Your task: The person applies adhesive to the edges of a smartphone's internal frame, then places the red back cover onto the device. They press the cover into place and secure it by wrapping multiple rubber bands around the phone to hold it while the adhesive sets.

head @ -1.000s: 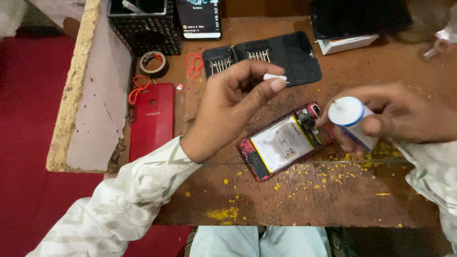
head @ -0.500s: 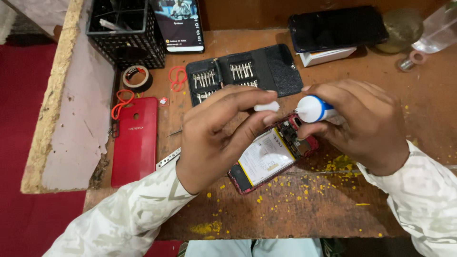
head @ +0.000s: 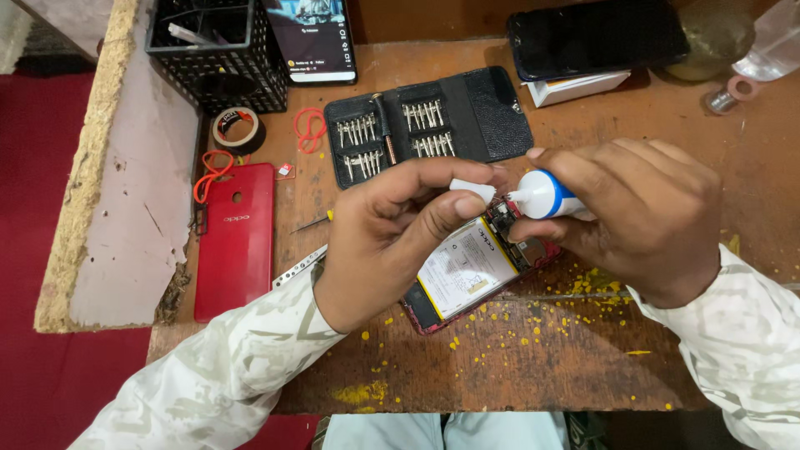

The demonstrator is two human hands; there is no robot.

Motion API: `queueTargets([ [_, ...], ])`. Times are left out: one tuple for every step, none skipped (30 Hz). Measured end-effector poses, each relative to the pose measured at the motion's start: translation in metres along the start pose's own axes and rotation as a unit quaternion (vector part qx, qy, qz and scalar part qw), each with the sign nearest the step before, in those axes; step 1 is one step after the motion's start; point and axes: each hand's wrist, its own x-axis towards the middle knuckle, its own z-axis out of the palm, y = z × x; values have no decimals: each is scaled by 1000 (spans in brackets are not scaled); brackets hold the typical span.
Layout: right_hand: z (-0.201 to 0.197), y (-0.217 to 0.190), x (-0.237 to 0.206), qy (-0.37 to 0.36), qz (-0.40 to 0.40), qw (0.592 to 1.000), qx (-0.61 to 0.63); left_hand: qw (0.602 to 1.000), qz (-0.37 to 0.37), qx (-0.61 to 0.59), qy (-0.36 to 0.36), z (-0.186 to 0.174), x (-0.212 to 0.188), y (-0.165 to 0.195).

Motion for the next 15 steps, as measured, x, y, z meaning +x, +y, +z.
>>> queueTargets([
  [-1, -1, 1, 0, 1, 1000, -3, 1000, 4, 3, -6, 0, -1, 0],
  [-1, -2, 1, -1, 1, 1000, -7, 1000, 8, 6, -12, -1, -1, 0],
  [-2, -2, 2, -3, 1, 1000, -2, 1000, 9, 10, -14, -2, -1, 0],
  [-2, -3, 3, -5, 1, 1000, 2, 1000, 10, 15, -16, -2, -1, 0],
  [-1, -3, 3, -6, 0, 1000, 6, 1000, 9, 22, -15, -3, -1, 0],
  [0, -3, 4, -4, -1, 1000, 1, 1000, 8, 22, -14, -4, -1, -1],
  [0, -3, 5, -4, -2, 1000, -3, 1000, 8, 23, -14, -5, -1, -1],
  [1, -3, 5, -3, -3, 1000, -8, 1000, 9, 17, -15, -5, -1, -2],
  [1, -3, 5, -5, -7, 1000, -11, 1000, 10, 12, -14, -5, -1, -2],
  [1, -2, 5, -8, -11, 1000, -13, 1000, 10, 7, -13, -5, -1, -3],
  [1, -2, 5, -10, -15, 1000, -16, 1000, 11, 3, -11, -5, -1, -5],
  [1, -2, 5, -13, -12, 1000, -17, 1000, 9, 4, -7, -5, -1, -5],
  [1, -3, 5, -16, -9, 1000, -19, 1000, 8, 6, -4, -5, -1, -6],
  [1, -3, 5, -17, -7, 1000, -22, 1000, 6, 13, -2, -5, -1, -7],
  [1, -3, 5, -17, -11, 999, -25, 1000, 5, 15, -1, -5, -1, -7],
])
